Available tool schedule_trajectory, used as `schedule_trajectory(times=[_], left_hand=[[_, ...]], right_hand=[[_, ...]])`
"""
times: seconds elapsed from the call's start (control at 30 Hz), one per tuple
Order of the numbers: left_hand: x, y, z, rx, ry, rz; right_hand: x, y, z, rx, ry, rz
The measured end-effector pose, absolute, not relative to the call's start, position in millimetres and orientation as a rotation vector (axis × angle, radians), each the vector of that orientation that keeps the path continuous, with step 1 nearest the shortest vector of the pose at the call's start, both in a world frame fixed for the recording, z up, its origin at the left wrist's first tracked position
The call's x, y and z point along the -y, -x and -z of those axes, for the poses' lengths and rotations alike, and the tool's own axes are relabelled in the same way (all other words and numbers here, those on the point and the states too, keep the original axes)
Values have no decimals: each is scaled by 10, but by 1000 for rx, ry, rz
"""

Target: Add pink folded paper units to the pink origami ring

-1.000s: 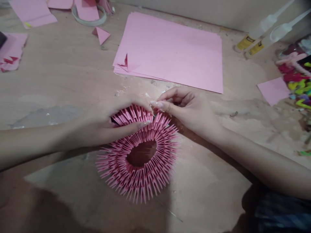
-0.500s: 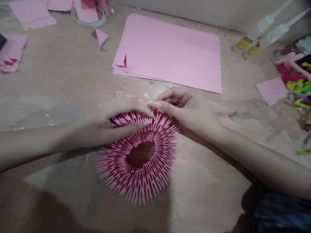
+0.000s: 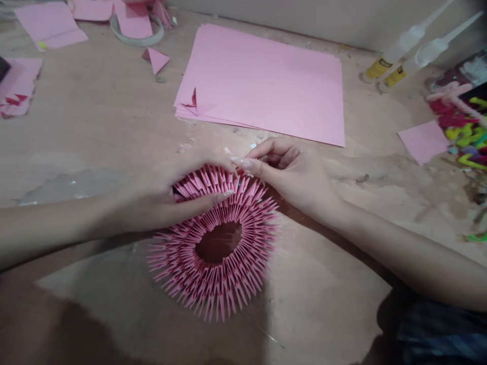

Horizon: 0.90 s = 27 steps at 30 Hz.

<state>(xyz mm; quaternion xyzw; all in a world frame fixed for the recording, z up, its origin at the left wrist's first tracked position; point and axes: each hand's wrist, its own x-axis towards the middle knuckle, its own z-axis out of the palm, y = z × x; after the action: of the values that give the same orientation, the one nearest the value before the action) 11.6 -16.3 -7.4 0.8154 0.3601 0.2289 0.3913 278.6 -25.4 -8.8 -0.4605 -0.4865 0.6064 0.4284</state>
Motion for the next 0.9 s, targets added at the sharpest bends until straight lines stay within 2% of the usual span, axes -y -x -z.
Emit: schedule_trajectory(times=[0.33, 0.9], left_hand=[[-1, -117, 168, -724, -2021, -566], [-13, -110, 153, -731, -2006, -547]], right_hand=[[264, -2777, 81, 1268, 1230, -1460], [267, -2772, 113, 1261, 1197, -1465]])
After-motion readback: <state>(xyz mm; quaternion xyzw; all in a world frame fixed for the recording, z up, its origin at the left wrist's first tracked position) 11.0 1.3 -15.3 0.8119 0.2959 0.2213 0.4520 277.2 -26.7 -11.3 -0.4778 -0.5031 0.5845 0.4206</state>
